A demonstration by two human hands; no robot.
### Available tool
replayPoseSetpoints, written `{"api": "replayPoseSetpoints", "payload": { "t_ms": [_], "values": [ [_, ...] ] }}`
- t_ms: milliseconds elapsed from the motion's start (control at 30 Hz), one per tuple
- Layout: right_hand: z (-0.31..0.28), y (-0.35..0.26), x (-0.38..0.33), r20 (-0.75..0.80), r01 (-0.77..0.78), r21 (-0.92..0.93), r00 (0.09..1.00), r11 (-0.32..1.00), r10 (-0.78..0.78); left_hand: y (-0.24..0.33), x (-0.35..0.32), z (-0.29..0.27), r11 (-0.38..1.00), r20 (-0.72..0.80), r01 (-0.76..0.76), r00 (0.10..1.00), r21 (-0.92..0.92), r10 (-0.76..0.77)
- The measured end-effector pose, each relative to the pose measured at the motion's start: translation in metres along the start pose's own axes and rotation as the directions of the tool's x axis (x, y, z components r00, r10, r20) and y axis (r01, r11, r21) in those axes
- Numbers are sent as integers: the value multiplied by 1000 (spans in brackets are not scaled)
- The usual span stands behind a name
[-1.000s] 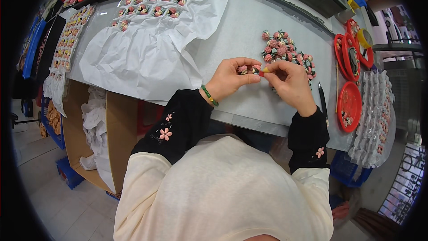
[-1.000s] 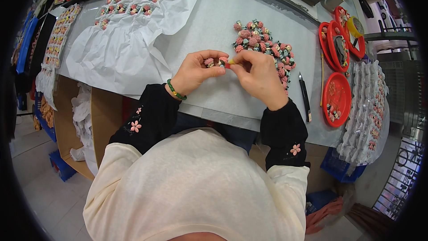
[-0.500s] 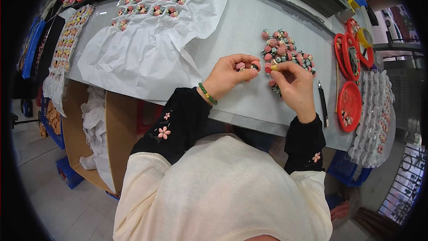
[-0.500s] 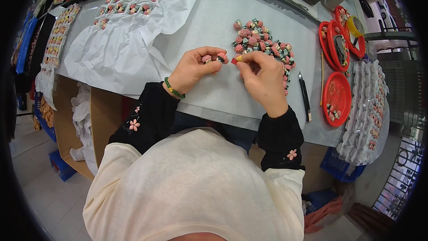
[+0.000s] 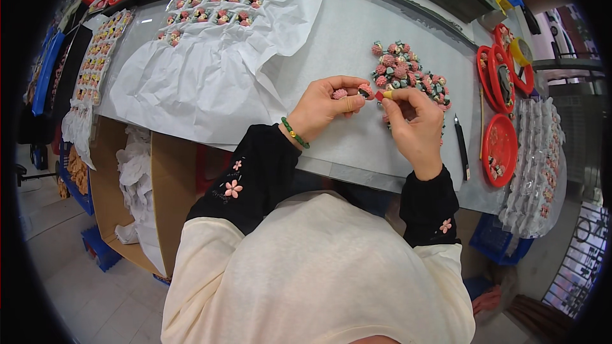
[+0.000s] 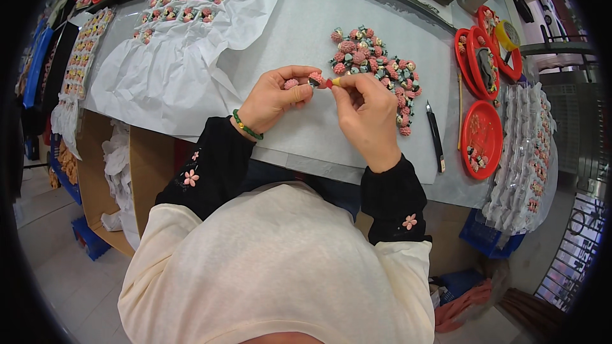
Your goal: The person picks up small craft components from the work surface and assembles miniature figures by connecting the pieces together by hand.
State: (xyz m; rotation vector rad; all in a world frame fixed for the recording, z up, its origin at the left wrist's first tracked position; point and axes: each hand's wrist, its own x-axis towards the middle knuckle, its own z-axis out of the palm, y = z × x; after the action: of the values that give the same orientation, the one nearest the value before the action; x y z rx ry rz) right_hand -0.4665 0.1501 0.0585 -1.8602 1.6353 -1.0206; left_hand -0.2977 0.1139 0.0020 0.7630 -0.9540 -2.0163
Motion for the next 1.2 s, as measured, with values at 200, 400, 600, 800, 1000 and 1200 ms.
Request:
{"api": "replayPoseSetpoints", "payload": {
  "t_ms": [200, 400, 600, 800, 1000, 1200],
  "values": [
    [18, 2, -1, -93, 122, 144, 990, 982, -110, 1, -1, 1, 1000, -8, 2, 1000, -3, -2],
    [4, -2, -2, -22, 13, 50, 1000, 999, -12, 0, 0, 1, 1000, 1, 0, 1000, -7, 0],
    [19, 2, -3, -77, 81, 132, 994, 988, -72, 0, 0, -1, 1000, -16, -15, 1000, -7, 15],
    [2, 8, -11, 6, -91, 110, 996, 990, 91, 3, -1, -1, 1000, 18, -3, 1000, -30, 4],
    [10, 12, -15, -66, -151, 470, 976, 870, 205, 4, -1, 1, 999, 57, -17, 998, -41, 20],
    [19, 3, -7, -87, -91, 487, 985, 869, 152, 5, -2, 2, 1000, 15, 5, 1000, -5, -5]
  ]
}}
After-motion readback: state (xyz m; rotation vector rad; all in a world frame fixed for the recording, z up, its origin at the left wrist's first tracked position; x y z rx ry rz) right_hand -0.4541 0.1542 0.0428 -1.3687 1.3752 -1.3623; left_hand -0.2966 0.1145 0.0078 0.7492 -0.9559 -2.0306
